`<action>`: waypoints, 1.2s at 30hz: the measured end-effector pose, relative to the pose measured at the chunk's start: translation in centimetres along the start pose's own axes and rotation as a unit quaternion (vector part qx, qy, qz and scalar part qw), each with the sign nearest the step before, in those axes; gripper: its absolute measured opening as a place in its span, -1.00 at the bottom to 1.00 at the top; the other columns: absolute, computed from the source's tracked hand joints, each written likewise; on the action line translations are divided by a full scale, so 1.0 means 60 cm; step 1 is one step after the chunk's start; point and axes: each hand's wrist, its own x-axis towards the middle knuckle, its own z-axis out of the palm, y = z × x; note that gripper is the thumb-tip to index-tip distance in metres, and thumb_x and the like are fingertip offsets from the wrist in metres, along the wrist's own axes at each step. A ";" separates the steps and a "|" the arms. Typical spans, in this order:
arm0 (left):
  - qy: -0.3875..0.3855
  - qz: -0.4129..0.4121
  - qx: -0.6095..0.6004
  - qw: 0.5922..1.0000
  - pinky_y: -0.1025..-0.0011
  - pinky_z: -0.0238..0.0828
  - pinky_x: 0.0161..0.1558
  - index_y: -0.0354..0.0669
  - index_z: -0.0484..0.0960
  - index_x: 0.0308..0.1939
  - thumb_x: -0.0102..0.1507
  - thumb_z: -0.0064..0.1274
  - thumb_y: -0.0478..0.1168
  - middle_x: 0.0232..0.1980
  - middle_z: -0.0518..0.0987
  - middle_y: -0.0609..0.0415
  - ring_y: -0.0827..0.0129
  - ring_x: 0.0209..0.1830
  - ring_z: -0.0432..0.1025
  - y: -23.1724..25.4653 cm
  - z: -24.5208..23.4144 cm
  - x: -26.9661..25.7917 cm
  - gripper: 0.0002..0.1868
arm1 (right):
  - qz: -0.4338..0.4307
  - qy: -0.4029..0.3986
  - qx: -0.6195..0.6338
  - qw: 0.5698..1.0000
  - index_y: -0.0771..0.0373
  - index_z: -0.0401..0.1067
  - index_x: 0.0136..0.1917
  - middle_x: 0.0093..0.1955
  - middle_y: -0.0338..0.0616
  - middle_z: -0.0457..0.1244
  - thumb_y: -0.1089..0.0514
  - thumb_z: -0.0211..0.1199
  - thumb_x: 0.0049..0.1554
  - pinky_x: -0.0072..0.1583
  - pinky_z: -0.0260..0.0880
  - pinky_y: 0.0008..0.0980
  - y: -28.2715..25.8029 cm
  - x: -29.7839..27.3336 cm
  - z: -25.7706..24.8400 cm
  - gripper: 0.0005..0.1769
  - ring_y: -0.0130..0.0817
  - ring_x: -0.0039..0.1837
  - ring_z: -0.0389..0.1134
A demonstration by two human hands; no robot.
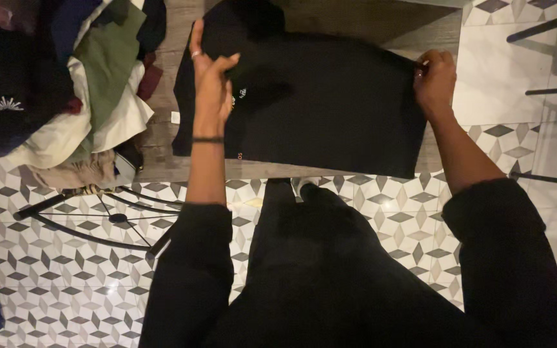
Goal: The person picks up a black shirt from a pile of clothes, spreads it out on a table, and folds the sleeves and body into a rectangle. They then open a cabinet door, place the folded shirt on a shelf inside, and close the cabinet door.
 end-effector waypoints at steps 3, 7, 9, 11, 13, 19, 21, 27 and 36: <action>0.061 0.005 -0.052 0.997 0.37 0.42 0.36 0.06 0.09 0.68 0.17 0.06 -0.68 0.34 0.00 -0.09 0.46 0.02 0.34 0.025 0.014 -0.107 0.06 | -0.008 0.023 0.025 0.999 0.24 0.49 0.01 0.06 0.06 0.26 0.46 0.31 0.10 0.11 0.33 -0.02 -0.034 -0.036 -0.054 -0.76 0.07 0.09 0.33; 0.129 0.021 -0.181 0.975 0.15 0.38 0.40 0.06 0.14 0.58 0.13 0.01 -0.60 0.50 0.30 -0.09 0.11 0.38 0.37 0.001 0.002 -0.284 -0.04 | -0.007 0.044 0.012 0.999 0.24 0.54 0.05 0.12 0.01 0.28 0.47 0.31 0.08 0.16 0.31 -0.05 -0.070 -0.133 -0.082 -0.71 0.04 0.13 0.28; 0.201 0.003 -0.190 0.961 0.12 0.39 0.37 0.04 0.16 0.56 0.08 0.00 -0.59 0.49 0.30 -0.10 0.06 0.36 0.36 -0.050 -0.032 -0.347 -0.04 | -0.021 0.050 0.021 0.998 0.17 0.59 0.05 0.11 -0.01 0.28 0.45 0.34 0.07 0.16 0.32 -0.08 -0.064 -0.172 -0.066 -0.69 0.01 0.15 0.29; 0.239 -0.009 -0.188 0.953 0.12 0.38 0.36 0.03 0.16 0.56 0.08 -0.01 -0.58 0.47 0.29 -0.12 0.06 0.33 0.36 -0.117 -0.073 -0.391 -0.04 | -0.036 0.058 0.030 0.997 0.10 0.63 0.05 0.10 -0.04 0.28 0.42 0.38 0.06 0.17 0.34 -0.10 -0.047 -0.197 -0.046 -0.66 -0.02 0.17 0.31; 0.212 -0.091 -0.221 0.948 0.16 0.32 0.40 -0.17 0.19 0.59 0.18 0.03 -0.53 0.56 0.22 -0.03 0.09 0.42 0.28 -0.178 -0.107 -0.418 -0.13 | -0.026 0.074 0.012 0.997 0.08 0.67 0.14 0.20 -0.06 0.31 0.42 0.38 0.12 0.16 0.33 -0.11 -0.033 -0.217 -0.028 -0.63 -0.01 0.15 0.31; 0.182 -0.077 0.077 0.977 0.32 -0.01 0.57 -0.13 0.13 0.62 0.23 0.13 -0.57 0.73 -0.06 -0.04 0.27 0.72 -0.20 -0.165 -0.080 -0.418 -0.09 | -0.036 0.052 0.008 0.998 0.02 0.70 0.14 0.14 -0.10 0.36 0.43 0.41 0.11 0.21 0.34 -0.12 -0.001 -0.201 -0.034 -0.59 -0.01 0.16 0.33; 0.172 -0.042 0.041 0.983 0.23 0.07 0.55 -0.13 0.10 0.60 0.19 0.11 -0.56 0.72 -0.12 -0.03 0.25 0.71 -0.20 -0.099 -0.043 -0.431 -0.08 | -0.031 0.065 0.007 0.997 0.02 0.70 0.15 0.17 -0.12 0.38 0.48 0.33 0.03 0.23 0.36 -0.15 -0.003 -0.197 -0.051 -0.49 -0.03 0.17 0.34; 0.170 -0.054 0.021 0.984 0.21 0.09 0.56 -0.13 0.02 0.61 0.18 0.14 -0.51 0.72 -0.15 -0.09 0.15 0.71 -0.18 -0.034 0.013 -0.502 -0.03 | -0.025 0.065 0.002 0.998 0.03 0.71 0.10 0.16 -0.08 0.41 0.50 0.28 -0.07 0.20 0.37 -0.18 -0.008 -0.192 -0.058 -0.44 -0.03 0.15 0.33; 0.149 -0.091 0.066 0.982 0.26 -0.17 0.60 -0.17 0.00 0.62 0.18 0.12 -0.52 0.73 -0.16 -0.10 0.16 0.75 -0.33 -0.013 0.010 -0.563 -0.02 | -0.057 0.049 -0.009 0.997 0.10 0.68 0.04 0.10 -0.13 0.46 0.52 0.27 -0.09 0.24 0.36 -0.24 0.030 -0.186 -0.060 -0.50 -0.14 0.08 0.44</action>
